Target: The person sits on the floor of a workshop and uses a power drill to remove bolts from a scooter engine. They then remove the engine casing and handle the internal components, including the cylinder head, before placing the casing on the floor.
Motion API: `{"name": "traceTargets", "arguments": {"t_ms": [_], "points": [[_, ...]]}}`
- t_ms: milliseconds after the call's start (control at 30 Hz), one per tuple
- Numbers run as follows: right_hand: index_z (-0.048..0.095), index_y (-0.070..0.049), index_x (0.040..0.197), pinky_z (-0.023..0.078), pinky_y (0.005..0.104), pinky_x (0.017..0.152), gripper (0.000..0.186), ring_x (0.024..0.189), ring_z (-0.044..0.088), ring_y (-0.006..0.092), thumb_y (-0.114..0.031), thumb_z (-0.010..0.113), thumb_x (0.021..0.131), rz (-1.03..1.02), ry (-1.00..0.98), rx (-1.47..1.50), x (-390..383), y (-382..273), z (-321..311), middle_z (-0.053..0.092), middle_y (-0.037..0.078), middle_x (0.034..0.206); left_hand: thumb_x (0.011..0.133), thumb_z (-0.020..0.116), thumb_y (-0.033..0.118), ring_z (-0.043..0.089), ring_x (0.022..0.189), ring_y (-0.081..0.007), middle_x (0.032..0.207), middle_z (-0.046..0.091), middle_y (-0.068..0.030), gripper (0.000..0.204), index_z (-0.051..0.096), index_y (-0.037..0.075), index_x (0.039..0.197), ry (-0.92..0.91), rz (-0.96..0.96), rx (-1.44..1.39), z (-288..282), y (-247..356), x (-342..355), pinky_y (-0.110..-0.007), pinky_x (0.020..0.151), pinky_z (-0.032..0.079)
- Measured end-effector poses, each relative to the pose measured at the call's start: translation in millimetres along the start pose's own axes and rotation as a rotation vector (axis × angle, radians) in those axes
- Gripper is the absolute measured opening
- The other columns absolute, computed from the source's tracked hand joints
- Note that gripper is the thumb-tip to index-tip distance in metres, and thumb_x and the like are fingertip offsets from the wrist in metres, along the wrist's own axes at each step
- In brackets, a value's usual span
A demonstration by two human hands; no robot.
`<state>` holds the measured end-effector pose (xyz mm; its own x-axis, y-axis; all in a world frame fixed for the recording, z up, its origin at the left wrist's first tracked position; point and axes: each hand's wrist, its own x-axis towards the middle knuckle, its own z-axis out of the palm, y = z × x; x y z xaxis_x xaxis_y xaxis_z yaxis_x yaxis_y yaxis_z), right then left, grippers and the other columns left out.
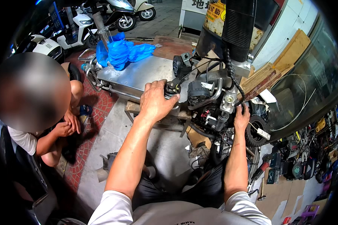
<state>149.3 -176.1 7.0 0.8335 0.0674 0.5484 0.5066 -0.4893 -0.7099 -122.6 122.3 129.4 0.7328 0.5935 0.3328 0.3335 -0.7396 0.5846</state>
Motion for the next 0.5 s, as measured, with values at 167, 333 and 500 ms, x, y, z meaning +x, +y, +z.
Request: {"name": "traceTargets", "arguments": {"t_ms": [167,333,500], "points": [[0.071,-0.003,0.134,0.044,0.0466,0.112,0.05,0.127,0.061,0.041,-0.041,0.068,0.102,0.068,-0.052,-0.012,-1,-12,-4,0.072,0.023,0.132,0.086,0.082,0.039,0.058,0.127,-0.0405,0.131,0.068,-0.021,0.068,0.065,-0.002,0.138,0.047,0.03,0.074,5,0,-2,-0.05,0.109,0.048],[0.072,-0.004,0.131,0.044,0.0462,0.112,0.054,0.125,0.061,0.0404,-0.046,0.071,0.098,0.09,-0.084,-0.077,0,-21,-13,0.072,0.022,0.13,0.086,0.082,0.035,0.059,0.125,-0.0389,0.127,0.069,-0.0193,0.061,0.068,0.002,0.136,0.119,0.035,0.123,18,-5,3,-0.05,0.107,0.049],[0.074,-0.006,0.129,0.046,0.0476,0.11,0.052,0.125,0.061,0.0398,-0.048,0.072,0.097,0.15,-0.1,-0.084,-1,-24,-24,0.072,0.02,0.13,0.086,0.083,0.034,0.061,0.123,-0.0381,0.125,0.071,-0.0177,0.058,0.07,0.003,0.134,0.146,0.013,0.137,20,0,6,-0.048,0.105,0.05]]}}
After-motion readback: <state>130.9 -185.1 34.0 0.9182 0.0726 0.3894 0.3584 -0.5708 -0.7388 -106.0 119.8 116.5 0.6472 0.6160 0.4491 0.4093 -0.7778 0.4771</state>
